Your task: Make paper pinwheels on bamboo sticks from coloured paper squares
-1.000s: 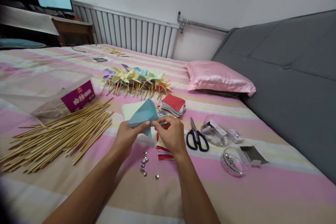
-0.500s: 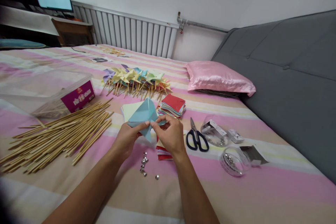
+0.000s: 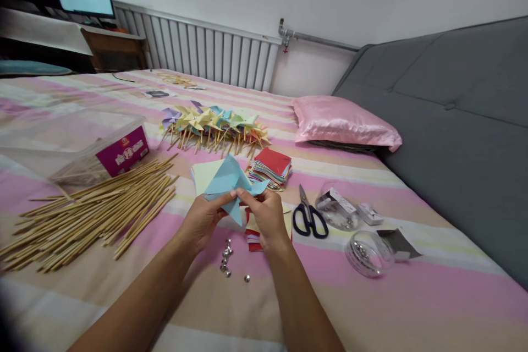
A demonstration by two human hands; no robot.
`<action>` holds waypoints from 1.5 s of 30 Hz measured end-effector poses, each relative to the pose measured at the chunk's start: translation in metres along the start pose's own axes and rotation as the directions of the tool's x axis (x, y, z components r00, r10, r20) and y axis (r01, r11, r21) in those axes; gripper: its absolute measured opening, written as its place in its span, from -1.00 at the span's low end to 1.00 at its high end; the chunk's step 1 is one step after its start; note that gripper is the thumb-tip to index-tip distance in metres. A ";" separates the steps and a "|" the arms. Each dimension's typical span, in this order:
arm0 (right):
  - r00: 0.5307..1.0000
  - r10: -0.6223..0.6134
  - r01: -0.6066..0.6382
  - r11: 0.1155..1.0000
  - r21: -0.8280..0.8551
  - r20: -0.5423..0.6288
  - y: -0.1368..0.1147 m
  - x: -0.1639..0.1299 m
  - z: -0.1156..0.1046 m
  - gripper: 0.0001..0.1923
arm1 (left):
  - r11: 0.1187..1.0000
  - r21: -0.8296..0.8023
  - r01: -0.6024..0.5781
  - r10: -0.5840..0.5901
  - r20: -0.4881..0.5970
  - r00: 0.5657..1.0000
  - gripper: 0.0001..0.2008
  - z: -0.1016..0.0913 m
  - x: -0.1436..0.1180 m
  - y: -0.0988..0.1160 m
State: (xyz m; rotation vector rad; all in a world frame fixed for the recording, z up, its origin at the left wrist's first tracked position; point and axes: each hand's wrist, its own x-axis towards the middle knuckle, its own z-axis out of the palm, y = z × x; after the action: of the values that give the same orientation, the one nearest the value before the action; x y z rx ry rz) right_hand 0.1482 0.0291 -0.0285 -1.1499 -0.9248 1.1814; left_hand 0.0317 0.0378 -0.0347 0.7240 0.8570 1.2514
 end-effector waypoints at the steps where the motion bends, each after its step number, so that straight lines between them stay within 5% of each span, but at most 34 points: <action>1: 1.000 0.010 -0.010 1.000 0.026 -0.003 0.000 0.000 0.000 -0.71 | 1.000 0.021 -0.007 0.006 0.006 1.000 -0.72 0.000 0.000 0.000; 7: 0.996 0.085 -0.085 0.991 0.106 0.007 -0.005 0.005 -0.009 -0.76 | 0.995 0.094 0.024 -0.029 0.057 0.998 -0.70 -0.005 0.000 0.006; 17: 0.951 0.179 -0.208 0.974 0.092 0.253 -0.007 0.004 -0.022 -0.79 | 0.973 0.196 0.121 -0.140 0.089 0.986 -0.72 -0.006 -0.001 0.012; 30: 0.964 0.124 -0.094 0.986 -0.136 0.235 -0.010 0.005 -0.025 -0.80 | 0.960 0.265 0.094 -0.127 0.110 0.986 -0.73 -0.008 -0.001 0.009; 45: 0.959 0.166 -0.145 0.984 -0.107 0.228 -0.008 0.005 -0.026 -0.77 | 0.956 0.282 0.082 -0.112 0.093 0.989 -0.76 -0.009 0.000 0.008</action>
State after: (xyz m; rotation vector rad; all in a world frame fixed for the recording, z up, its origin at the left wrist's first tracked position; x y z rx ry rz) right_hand 0.1757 0.0294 -0.0258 -1.1874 -1.0917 1.4402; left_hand 0.0203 0.0396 -0.0324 0.9531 0.9778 1.0048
